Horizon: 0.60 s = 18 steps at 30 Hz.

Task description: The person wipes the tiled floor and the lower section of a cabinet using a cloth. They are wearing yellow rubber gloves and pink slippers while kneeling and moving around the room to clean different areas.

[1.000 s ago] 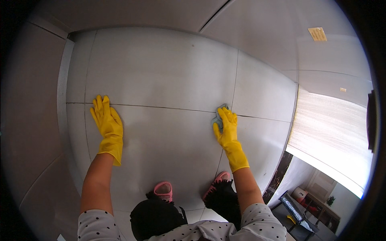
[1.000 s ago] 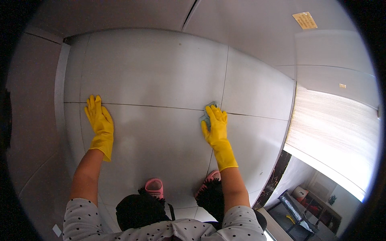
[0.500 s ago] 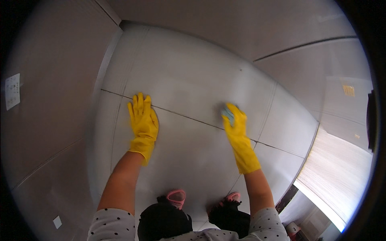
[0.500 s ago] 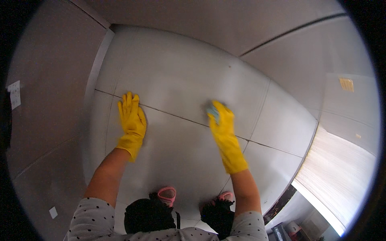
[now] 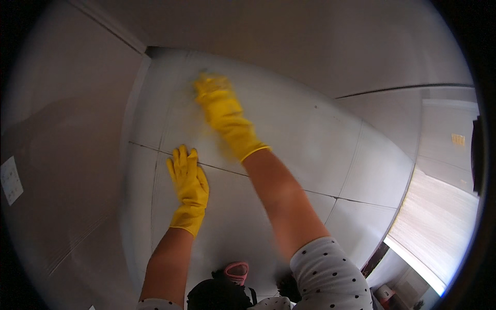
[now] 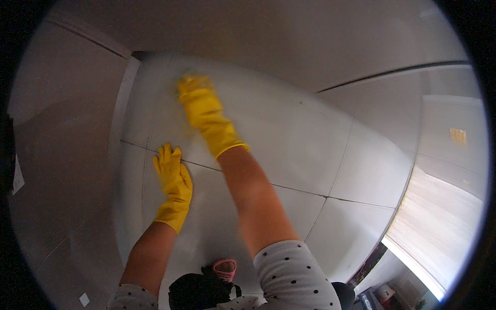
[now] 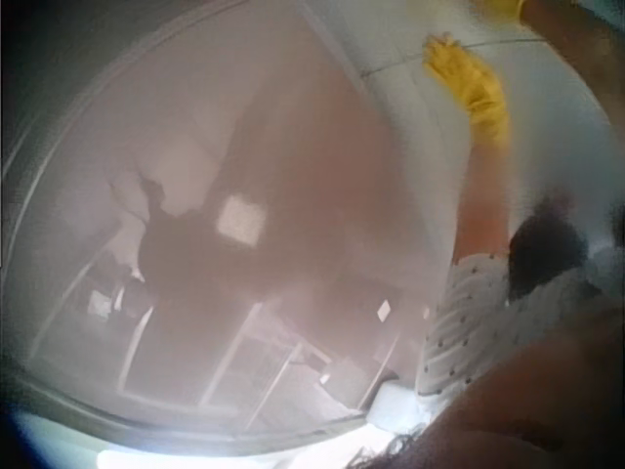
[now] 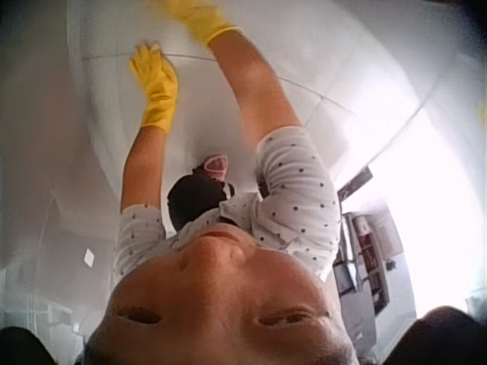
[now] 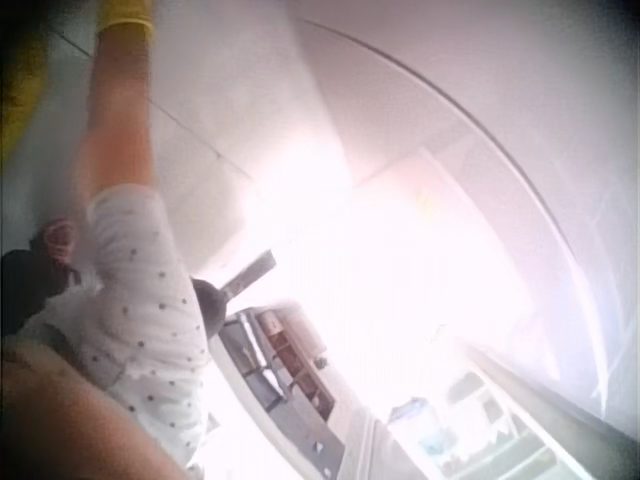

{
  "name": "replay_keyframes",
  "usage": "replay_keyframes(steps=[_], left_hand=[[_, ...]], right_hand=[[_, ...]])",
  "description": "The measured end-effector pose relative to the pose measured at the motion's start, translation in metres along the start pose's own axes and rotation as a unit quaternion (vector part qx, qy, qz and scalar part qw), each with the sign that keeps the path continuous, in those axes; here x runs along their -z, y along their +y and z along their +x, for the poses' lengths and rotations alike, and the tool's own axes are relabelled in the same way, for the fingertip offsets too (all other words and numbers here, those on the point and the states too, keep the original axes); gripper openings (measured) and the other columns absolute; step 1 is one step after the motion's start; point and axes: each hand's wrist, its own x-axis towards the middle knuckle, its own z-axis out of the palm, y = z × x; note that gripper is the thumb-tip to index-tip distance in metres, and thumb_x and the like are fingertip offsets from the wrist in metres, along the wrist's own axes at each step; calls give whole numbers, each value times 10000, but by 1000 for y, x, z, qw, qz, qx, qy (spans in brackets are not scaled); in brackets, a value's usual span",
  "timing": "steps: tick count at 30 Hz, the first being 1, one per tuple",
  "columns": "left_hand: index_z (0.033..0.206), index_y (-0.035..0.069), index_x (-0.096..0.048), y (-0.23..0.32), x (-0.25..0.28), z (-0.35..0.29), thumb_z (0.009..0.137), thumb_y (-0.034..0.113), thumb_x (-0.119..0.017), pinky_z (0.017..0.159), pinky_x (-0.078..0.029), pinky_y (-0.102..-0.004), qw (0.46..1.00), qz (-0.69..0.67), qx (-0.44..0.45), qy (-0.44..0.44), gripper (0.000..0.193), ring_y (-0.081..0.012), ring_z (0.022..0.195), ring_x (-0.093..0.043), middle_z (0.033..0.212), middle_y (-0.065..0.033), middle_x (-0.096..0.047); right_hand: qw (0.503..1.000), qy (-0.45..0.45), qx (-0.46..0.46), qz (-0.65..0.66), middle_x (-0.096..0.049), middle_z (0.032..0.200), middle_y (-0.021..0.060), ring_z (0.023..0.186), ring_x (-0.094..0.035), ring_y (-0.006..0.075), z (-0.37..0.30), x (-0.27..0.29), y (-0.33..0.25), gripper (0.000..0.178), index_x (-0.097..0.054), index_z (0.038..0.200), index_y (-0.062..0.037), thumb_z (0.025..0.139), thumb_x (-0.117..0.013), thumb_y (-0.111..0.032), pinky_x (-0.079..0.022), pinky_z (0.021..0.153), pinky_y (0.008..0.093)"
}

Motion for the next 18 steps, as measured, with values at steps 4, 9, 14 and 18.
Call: replay_keyframes(steps=[4,9,14,18], left_hand=[[1394,17,-555,1,1,1,1002,141,-486,1206,-232,-616,1000,-1,-13,20,417,-483,1412,-415,1505,-260,-485],[1396,20,-566,-5,-5,-4,1010,137,-478,1213,-225,-603,999,3,-29,41,413,-462,1427,-413,1505,-251,-494],[1400,22,-567,-3,-8,-3,1012,125,-479,1226,-216,-584,998,4,-36,47,411,-440,1442,-406,1519,-244,-485],[1402,21,-567,4,-8,0,1014,120,-478,1240,-201,-563,998,12,-40,45,410,-421,1464,-385,1539,-236,-469]], right_hand=[[988,148,-39,-10,-650,1320,163,1218,-583,400,-49,65,98,331,-664,1284,-91,974,-595,-184,-435,1083,471],[986,88,-129,-64,-650,1321,179,1216,-586,396,-118,103,166,344,-660,1298,-76,981,-584,-185,-449,1068,457],[944,134,-284,-99,-669,1280,214,1180,-619,410,-215,140,250,346,-658,1305,-53,1003,-580,-205,-481,1032,446],[904,205,-372,-53,-702,1192,250,1124,-660,423,-247,164,285,343,-677,1264,-33,976,-643,-217,-522,981,438]])
